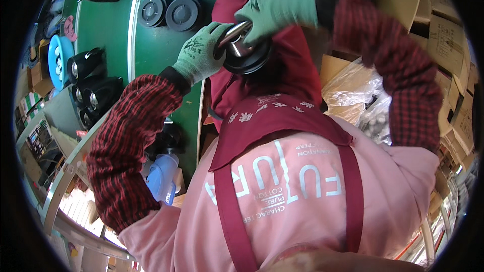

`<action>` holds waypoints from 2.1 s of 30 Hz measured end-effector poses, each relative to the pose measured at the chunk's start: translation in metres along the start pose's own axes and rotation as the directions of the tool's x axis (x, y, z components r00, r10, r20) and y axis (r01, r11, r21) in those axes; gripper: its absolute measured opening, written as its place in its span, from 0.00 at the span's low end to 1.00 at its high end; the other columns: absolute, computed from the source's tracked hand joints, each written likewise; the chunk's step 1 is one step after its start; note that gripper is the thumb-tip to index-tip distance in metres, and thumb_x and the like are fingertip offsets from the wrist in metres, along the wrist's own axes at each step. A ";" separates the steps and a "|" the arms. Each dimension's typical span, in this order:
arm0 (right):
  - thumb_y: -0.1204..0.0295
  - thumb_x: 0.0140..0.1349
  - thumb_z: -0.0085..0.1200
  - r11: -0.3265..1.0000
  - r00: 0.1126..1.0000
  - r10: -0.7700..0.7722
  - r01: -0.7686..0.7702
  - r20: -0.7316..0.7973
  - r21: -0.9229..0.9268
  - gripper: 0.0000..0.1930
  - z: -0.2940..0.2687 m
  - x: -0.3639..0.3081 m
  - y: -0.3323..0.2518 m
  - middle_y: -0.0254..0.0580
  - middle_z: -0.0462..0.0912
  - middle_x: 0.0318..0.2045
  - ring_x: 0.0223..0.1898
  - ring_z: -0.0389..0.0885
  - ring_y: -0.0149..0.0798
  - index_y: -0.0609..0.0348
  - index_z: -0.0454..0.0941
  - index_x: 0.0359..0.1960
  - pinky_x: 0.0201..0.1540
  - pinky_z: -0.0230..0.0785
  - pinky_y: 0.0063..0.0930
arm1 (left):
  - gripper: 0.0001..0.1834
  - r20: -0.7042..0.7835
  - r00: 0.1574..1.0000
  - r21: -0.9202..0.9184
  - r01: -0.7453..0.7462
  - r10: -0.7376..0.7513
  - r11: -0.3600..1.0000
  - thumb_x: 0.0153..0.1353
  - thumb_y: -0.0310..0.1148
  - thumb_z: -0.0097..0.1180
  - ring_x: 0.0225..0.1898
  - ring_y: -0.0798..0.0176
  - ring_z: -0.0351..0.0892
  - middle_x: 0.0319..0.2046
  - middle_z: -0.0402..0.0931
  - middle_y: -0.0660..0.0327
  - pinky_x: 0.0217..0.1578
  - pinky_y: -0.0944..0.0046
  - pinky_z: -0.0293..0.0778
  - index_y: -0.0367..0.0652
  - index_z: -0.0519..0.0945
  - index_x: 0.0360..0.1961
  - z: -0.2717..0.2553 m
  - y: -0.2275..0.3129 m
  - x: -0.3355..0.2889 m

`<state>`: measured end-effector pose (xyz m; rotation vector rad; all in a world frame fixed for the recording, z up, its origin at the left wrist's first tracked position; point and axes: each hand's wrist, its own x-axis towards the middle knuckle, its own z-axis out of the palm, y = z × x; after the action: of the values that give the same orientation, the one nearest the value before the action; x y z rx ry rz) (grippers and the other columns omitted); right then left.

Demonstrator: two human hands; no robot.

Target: The person assembles black kettles at a workstation. They pick up kettle bodies and lids, insert a metal rod into the kettle, and place the lid on top. The assembled kettles are set on the green table. The person wears gloves and a pink apron.

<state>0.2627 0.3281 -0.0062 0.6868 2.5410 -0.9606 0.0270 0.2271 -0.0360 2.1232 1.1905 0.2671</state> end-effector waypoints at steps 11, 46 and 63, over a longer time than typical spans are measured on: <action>0.63 0.63 0.66 0.671 0.661 -0.107 -0.503 0.742 0.545 0.15 0.012 0.013 0.046 0.23 0.69 0.16 0.17 0.67 0.24 0.46 0.74 0.22 0.23 0.61 0.22 | 0.27 0.122 0.989 0.022 -0.087 0.084 0.996 0.62 0.27 0.57 0.52 0.44 0.84 0.53 0.81 0.53 0.52 0.50 0.81 0.48 0.77 0.64 -0.001 0.001 0.023; 0.41 0.68 0.59 0.851 0.755 0.482 -0.283 -0.445 0.443 0.29 0.042 -0.012 0.009 0.46 0.89 0.42 0.46 0.89 0.50 0.47 0.82 0.61 0.53 0.78 0.44 | 0.51 -0.387 0.884 -0.777 -0.159 -0.262 0.609 0.57 0.33 0.77 0.74 0.50 0.67 0.72 0.69 0.49 0.73 0.49 0.65 0.40 0.61 0.78 0.066 -0.062 -0.031; 0.33 0.67 0.53 0.978 0.780 0.193 -0.200 -0.596 0.056 0.40 0.054 0.145 0.043 0.53 0.85 0.56 0.62 0.82 0.53 0.54 0.79 0.66 0.66 0.73 0.44 | 0.41 -0.615 0.780 -0.326 -0.384 0.115 0.864 0.36 0.45 0.87 0.60 0.42 0.71 0.56 0.75 0.53 0.62 0.44 0.70 0.45 0.77 0.51 0.125 0.001 0.020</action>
<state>0.1743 0.3653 -0.1345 1.4186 2.9036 -0.7329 0.0992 0.1857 -0.1319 1.8303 1.0101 1.2711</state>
